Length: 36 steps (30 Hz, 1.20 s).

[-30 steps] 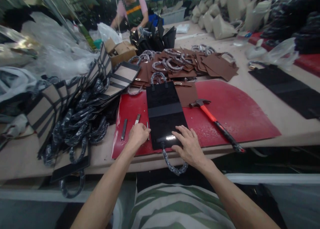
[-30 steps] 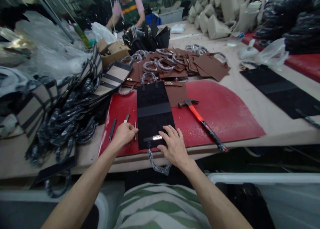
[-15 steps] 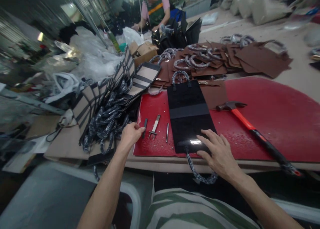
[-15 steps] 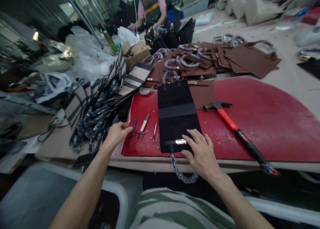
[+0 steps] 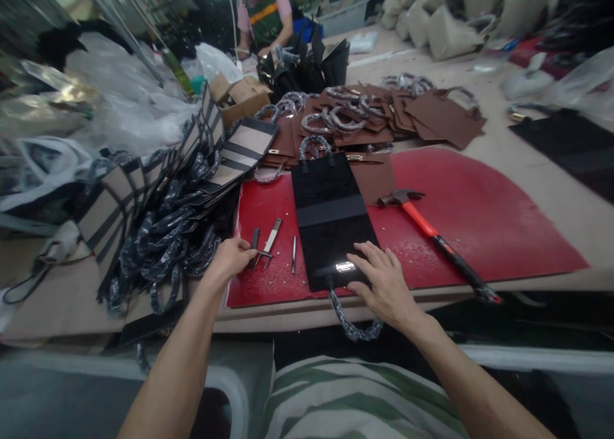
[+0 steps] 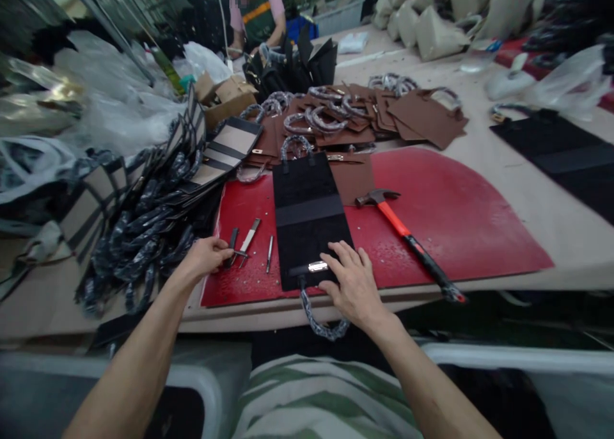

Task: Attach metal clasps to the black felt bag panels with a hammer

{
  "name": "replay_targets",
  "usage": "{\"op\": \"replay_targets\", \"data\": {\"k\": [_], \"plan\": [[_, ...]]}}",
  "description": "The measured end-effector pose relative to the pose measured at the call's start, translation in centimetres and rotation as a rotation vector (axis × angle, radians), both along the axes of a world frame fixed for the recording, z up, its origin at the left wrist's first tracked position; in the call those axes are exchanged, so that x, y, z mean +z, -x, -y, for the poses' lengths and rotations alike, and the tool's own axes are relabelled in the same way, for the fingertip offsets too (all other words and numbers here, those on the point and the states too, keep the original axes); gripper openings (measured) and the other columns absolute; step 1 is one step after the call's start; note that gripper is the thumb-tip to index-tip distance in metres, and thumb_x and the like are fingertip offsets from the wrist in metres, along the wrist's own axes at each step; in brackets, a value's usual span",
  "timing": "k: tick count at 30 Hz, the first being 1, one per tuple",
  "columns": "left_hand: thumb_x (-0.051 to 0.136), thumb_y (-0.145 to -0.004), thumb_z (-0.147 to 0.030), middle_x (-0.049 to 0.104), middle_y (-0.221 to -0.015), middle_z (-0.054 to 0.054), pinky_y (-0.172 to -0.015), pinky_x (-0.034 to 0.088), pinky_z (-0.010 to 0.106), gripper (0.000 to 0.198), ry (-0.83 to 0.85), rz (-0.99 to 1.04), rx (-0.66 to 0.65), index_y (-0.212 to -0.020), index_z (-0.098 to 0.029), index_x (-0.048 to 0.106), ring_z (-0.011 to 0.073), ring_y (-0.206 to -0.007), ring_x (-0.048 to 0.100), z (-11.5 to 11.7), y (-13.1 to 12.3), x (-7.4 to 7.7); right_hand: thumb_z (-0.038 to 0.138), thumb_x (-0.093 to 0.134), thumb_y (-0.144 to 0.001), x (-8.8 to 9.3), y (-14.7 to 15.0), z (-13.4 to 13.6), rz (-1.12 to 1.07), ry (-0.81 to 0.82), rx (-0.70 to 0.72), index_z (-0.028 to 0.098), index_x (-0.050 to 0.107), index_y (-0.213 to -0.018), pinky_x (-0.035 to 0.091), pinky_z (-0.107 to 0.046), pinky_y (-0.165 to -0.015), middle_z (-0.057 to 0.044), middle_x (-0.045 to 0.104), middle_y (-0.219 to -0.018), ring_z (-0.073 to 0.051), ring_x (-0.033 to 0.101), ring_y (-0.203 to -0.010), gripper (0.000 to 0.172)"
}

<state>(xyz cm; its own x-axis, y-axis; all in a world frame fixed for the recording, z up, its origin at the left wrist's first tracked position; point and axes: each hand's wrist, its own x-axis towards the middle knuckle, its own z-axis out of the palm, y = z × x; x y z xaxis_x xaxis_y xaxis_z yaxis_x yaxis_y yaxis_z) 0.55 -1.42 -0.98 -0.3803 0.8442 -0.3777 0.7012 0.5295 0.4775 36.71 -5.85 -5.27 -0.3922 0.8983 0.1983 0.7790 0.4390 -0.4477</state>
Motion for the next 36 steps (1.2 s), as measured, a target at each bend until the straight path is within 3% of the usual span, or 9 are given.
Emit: {"op": "replay_targets", "data": {"k": [4,8,15,21,23,28,32,34,36], "plan": [[0.075,-0.066,-0.035,0.058,-0.048,0.002,-0.050,0.036,0.027,0.022,0.108,-0.233,-0.137,-0.058,-0.018,0.062,0.0180,-0.048,0.056,-0.7,-0.3,0.0,0.025,0.062,-0.086,0.7,-0.1,0.2,0.014,0.047,0.001,0.022,0.056,-0.133,0.027,-0.058,-0.113,-0.012,0.047,-0.149,-0.032,0.037,-0.141,0.048],[0.073,-0.066,-0.029,0.056,-0.044,0.002,-0.048,0.035,0.027,0.020,0.123,-0.176,-0.084,-0.055,-0.018,0.061,0.0179,-0.046,0.054,-0.6,-0.5,0.2,0.024,0.062,-0.087,1.0,-0.6,0.5,0.042,0.054,-0.018,0.021,0.055,-0.134,0.027,-0.058,-0.113,-0.012,0.047,-0.149,-0.032,0.037,-0.141,0.047],[0.083,-0.056,-0.028,0.068,-0.065,0.004,-0.052,0.051,0.023,0.033,-0.224,0.688,0.231,-0.074,-0.013,0.059,0.0158,-0.057,0.065,2.7,-1.2,1.2,0.025,0.061,-0.088,0.8,-0.9,1.9,0.029,0.023,-0.066,0.020,0.056,-0.133,0.025,-0.058,-0.114,-0.013,0.046,-0.150,-0.032,0.035,-0.142,0.046],[0.086,-0.064,-0.025,0.073,-0.082,0.002,-0.071,0.060,0.031,0.054,-0.394,1.221,0.251,-0.111,-0.018,0.059,0.0185,-0.073,0.073,4.9,-7.9,1.5,0.025,0.059,-0.088,0.5,-0.7,3.0,0.035,-0.002,-0.079,0.019,0.054,-0.135,0.025,-0.058,-0.114,-0.014,0.045,-0.150,-0.032,0.033,-0.143,0.047],[0.087,-0.063,-0.026,0.074,-0.084,0.003,-0.076,0.060,0.031,0.053,-0.440,1.295,0.279,-0.108,-0.018,0.061,0.0186,-0.079,0.074,5.3,-10.5,0.9,0.025,0.059,-0.088,0.4,-0.7,3.3,0.037,-0.007,-0.084,0.018,0.053,-0.135,0.025,-0.057,-0.115,-0.014,0.045,-0.150,-0.032,0.033,-0.143,0.048],[0.083,-0.068,-0.026,0.076,-0.092,0.005,-0.082,0.059,0.033,0.037,-0.530,1.155,0.179,-0.097,-0.015,0.064,0.0183,-0.087,0.073,6.0,-14.0,-1.5,0.026,0.061,-0.087,0.3,-0.5,4.5,-0.073,-0.050,-0.155,0.017,0.054,-0.133,0.030,-0.058,-0.113,-0.017,0.048,-0.146,-0.034,0.038,-0.139,0.048],[0.075,-0.077,-0.028,0.076,-0.095,0.007,-0.086,0.057,0.034,0.026,-0.529,0.906,-0.005,-0.098,-0.016,0.065,0.0189,-0.089,0.073,6.8,-14.3,-2.5,0.029,0.061,-0.087,0.3,-0.4,6.4,-0.400,-0.113,-0.393,0.019,0.059,-0.122,0.041,-0.053,-0.105,-0.016,0.058,-0.128,-0.031,0.052,-0.123,0.036],[0.071,-0.080,-0.028,0.076,-0.097,0.007,-0.085,0.057,0.033,0.023,-0.535,0.811,-0.054,-0.099,-0.017,0.066,0.0190,-0.090,0.072,7.1,-14.2,-2.6,0.036,0.065,-0.085,0.0,-0.6,7.5,-0.624,0.003,-0.618,0.021,0.061,-0.115,0.047,-0.051,-0.098,-0.014,0.062,-0.117,-0.029,0.060,-0.109,0.035],[0.068,-0.082,-0.028,0.075,-0.099,0.007,-0.084,0.057,0.031,0.019,-0.540,0.749,-0.092,-0.098,-0.018,0.067,0.0189,-0.090,0.072,7.3,-14.2,-2.8,0.044,0.066,-0.082,-0.7,-0.9,8.4,-0.922,0.254,-0.836,0.021,0.061,-0.108,0.052,-0.050,-0.090,-0.011,0.066,-0.106,-0.028,0.065,-0.097,0.035]]}}
